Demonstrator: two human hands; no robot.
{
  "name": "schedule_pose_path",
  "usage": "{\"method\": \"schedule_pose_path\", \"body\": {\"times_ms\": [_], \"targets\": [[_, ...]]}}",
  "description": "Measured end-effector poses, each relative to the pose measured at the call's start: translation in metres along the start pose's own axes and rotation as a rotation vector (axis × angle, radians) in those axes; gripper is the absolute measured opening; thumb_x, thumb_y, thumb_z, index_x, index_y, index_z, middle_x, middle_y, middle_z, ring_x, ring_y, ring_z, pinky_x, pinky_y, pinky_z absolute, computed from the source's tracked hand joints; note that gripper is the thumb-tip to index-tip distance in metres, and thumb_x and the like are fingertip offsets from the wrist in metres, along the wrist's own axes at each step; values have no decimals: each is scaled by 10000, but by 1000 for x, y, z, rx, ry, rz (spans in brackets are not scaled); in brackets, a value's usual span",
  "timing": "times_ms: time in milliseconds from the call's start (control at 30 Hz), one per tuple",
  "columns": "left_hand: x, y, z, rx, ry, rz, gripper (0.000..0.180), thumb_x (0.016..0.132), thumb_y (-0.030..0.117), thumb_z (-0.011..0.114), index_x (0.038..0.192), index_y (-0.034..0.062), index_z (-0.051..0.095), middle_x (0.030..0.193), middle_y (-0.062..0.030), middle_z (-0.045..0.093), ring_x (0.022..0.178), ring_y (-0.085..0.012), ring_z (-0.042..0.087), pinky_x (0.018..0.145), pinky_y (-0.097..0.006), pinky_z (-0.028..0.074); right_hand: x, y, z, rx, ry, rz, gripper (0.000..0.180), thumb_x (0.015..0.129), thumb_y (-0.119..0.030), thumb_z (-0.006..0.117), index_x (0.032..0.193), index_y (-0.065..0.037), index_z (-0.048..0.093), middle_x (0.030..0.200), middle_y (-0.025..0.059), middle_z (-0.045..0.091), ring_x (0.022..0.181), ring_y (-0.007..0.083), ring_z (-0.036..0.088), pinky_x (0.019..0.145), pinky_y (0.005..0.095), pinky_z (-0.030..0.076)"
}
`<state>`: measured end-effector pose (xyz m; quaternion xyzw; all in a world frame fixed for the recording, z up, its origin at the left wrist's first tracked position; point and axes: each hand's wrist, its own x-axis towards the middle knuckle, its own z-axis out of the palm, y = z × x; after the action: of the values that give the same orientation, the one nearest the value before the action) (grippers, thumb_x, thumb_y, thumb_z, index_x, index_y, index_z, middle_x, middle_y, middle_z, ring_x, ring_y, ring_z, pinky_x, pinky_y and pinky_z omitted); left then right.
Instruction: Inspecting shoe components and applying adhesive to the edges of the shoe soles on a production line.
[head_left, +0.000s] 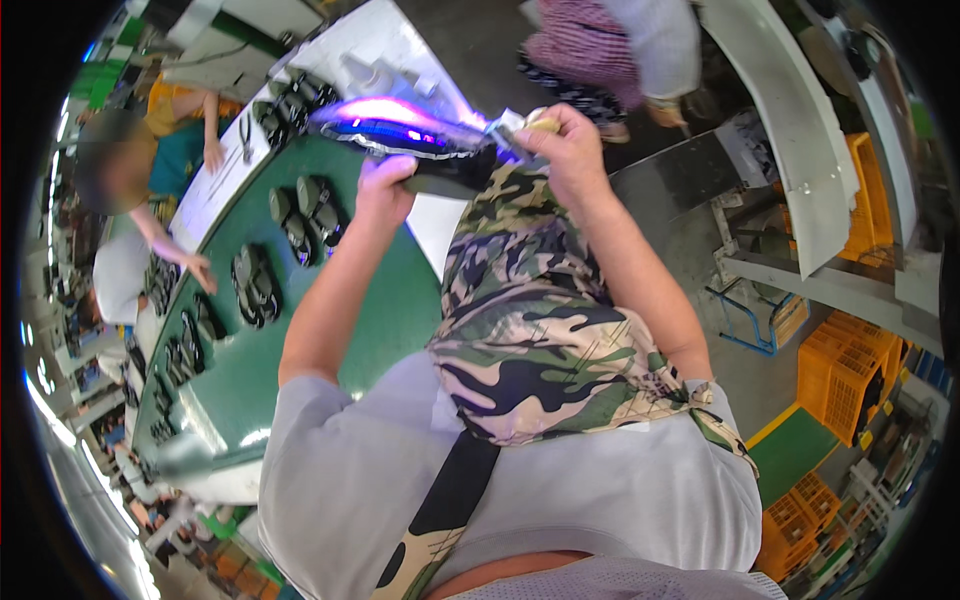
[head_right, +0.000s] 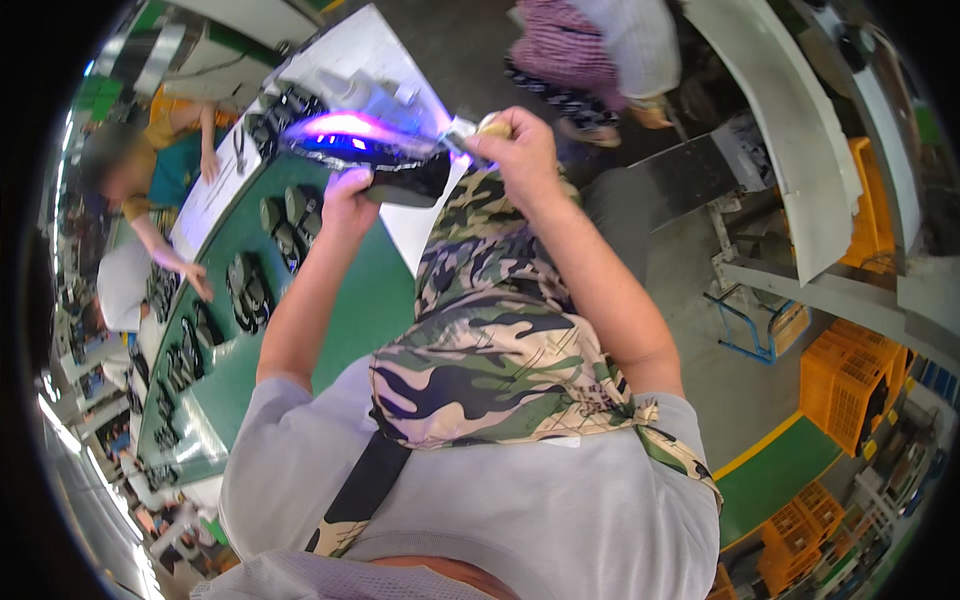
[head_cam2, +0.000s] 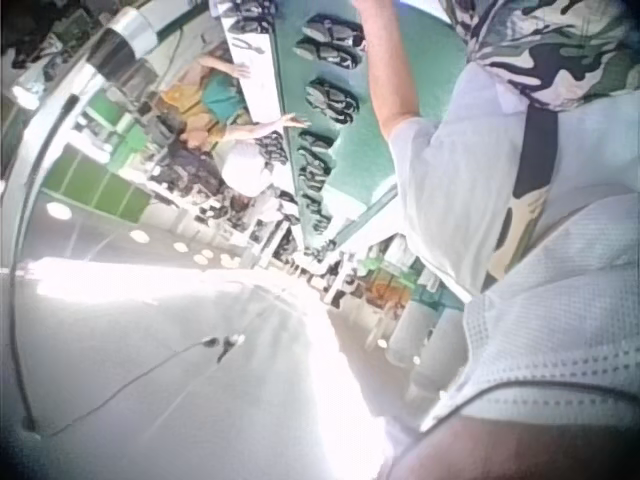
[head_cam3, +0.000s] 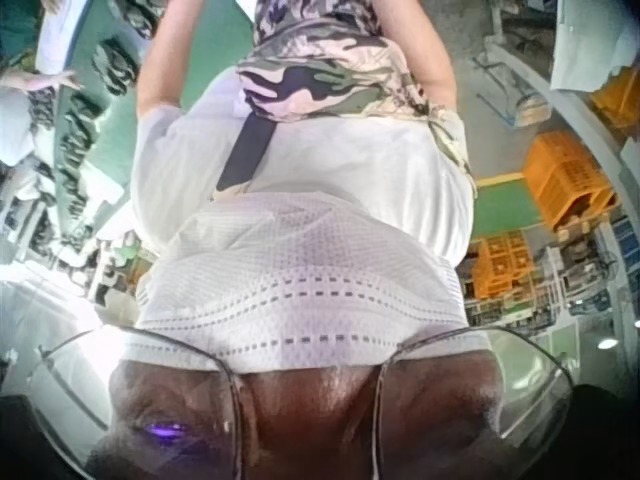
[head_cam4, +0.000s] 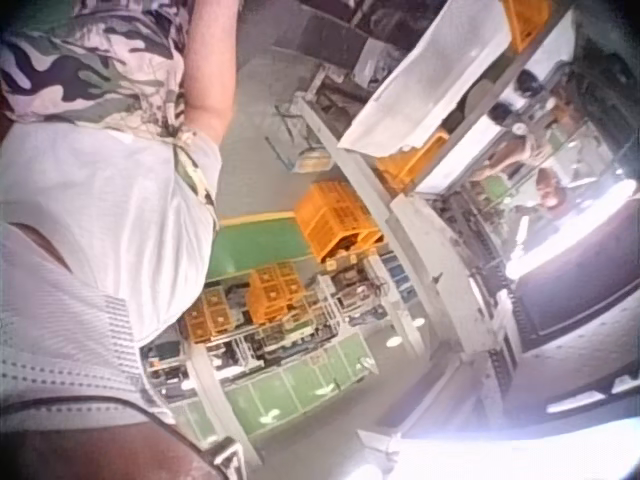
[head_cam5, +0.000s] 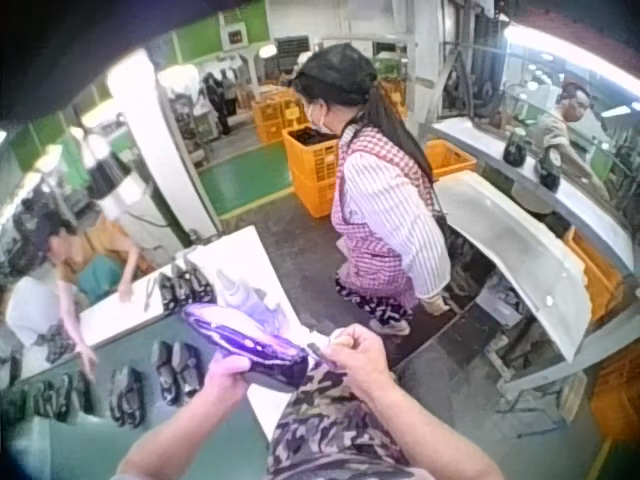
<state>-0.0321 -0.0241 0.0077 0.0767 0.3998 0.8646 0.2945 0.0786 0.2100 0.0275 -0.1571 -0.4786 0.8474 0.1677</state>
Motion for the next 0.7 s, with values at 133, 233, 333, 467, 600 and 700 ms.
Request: {"method": "schedule_pose_path", "body": {"times_ms": [133, 233, 333, 467, 600, 700], "targets": [[1, 0, 11, 204, 14, 125, 600, 670, -23, 660, 1251, -16, 511, 1151, -123, 616, 1102, -293, 605, 1036, -434, 457, -2, 1, -5, -74, 66, 10, 201, 737, 53, 729, 800, -45, 566, 815, 45, 617, 701, 125, 591, 646, 278, 500], [3, 5, 40, 443, 26, 209, 602, 635, 15, 710, 1214, 6, 543, 1119, -98, 621, 1055, -254, 613, 999, -386, 471, -6, -2, -6, -57, 98, 18, 199, 736, 55, 726, 803, -45, 567, 804, 38, 611, 691, 120, 580, 636, 274, 489], [10, 7, 60, 528, -28, 274, 585, 636, 45, 710, 1199, 7, 559, 1106, -93, 631, 1048, -242, 613, 997, -373, 465, -8, -22, -2, 51, 150, 34, 205, 743, 25, 747, 834, -41, 575, 782, 19, 605, 676, 104, 575, 632, 251, 475], [24, 12, 104, 622, -82, 307, 729, 611, 81, 777, 1272, -13, 485, 1195, -112, 578, 1109, -240, 577, 1023, -378, 442, -9, -53, -25, 292, 175, -39, 181, 796, 14, 714, 874, -47, 563, 833, 42, 629, 713, 130, 612, 658, 262, 503], [50, 22, 161, 533, -226, 348, 768, 604, 2, 795, 1294, -15, 459, 1184, -139, 586, 1079, -268, 604, 990, -397, 474, -5, -45, -71, 377, 338, -8, 156, 833, -17, 686, 909, -72, 561, 881, 58, 657, 776, 162, 654, 696, 300, 540], [86, 38, 224, 618, -392, 340, 724, 628, 24, 766, 1285, -5, 465, 1166, -132, 590, 1083, -268, 598, 1000, -387, 467, -9, -14, -113, 382, 447, -6, 168, 827, -29, 697, 911, -83, 561, 861, 44, 648, 733, 138, 627, 640, 278, 505]]}}
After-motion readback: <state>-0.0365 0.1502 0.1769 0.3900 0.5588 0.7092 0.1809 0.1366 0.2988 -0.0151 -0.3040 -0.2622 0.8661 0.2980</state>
